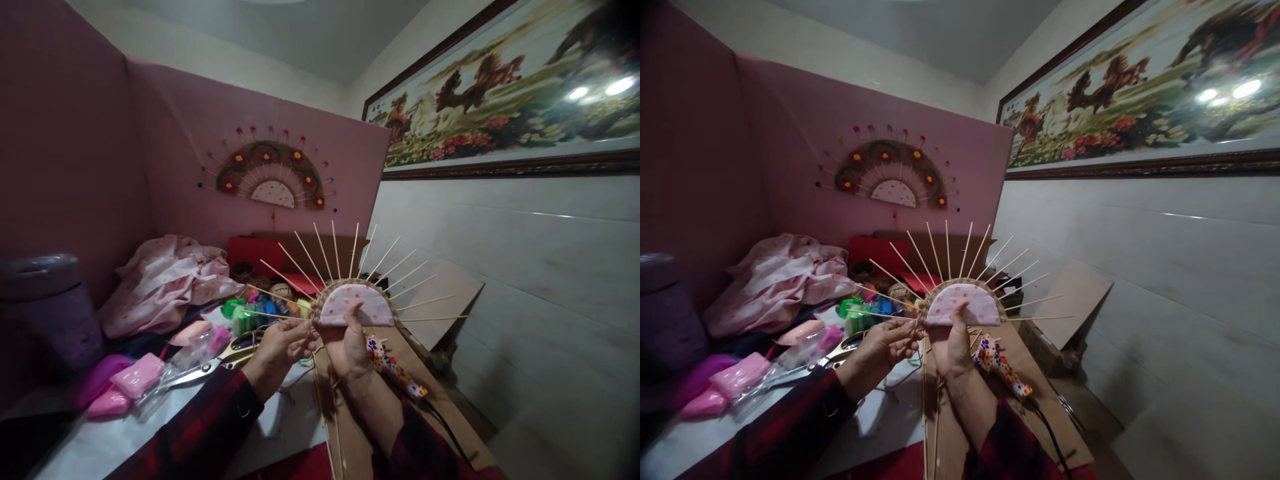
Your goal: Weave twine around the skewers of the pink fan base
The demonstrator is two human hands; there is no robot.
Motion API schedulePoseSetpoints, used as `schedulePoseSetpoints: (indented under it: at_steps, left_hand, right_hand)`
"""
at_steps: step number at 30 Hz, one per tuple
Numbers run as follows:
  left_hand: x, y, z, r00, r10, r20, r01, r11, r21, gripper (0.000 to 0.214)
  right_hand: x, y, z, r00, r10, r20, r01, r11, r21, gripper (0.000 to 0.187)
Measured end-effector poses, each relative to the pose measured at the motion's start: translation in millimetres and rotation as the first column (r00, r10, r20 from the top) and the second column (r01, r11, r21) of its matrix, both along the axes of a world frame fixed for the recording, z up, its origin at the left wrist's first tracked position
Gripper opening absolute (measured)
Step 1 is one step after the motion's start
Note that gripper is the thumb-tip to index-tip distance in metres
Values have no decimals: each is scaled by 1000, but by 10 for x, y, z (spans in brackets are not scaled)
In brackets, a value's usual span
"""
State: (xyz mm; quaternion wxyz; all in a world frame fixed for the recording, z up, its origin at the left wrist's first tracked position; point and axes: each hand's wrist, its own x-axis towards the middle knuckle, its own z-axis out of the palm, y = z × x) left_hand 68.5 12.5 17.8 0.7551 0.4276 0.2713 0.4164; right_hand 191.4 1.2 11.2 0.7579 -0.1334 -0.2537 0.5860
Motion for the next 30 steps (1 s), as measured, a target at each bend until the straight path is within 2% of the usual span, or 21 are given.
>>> schedulePoseSetpoints:
  at_steps: [5,12,18,26,30]
  left_hand:
    - [12,57,-61,998,58,-36,-55,996,75,26]
    - [39,22,-74,999,30,35,-29,999,-26,22]
    - [57,-11,-63,999,54,0,-54,997,-63,22]
    - [58,-17,-57,999,45,-6,-45,999,-19,20]
    - [61,-22,-47,999,44,-9,-44,999,-6,19]
  right_hand:
    - [-43,-22,16,1000,9,1,-9,1000,-3,41]
    - [-57,-41,16,1000,-24,2,24,999,-40,36]
    - [-17,26,-26,979,-192,-73,184,978,-103,30]
    - [-42,-1,20,968,-214,-134,199,973,-118,25]
    - [-41,-9,31,975,-184,-127,167,977,-135,25]
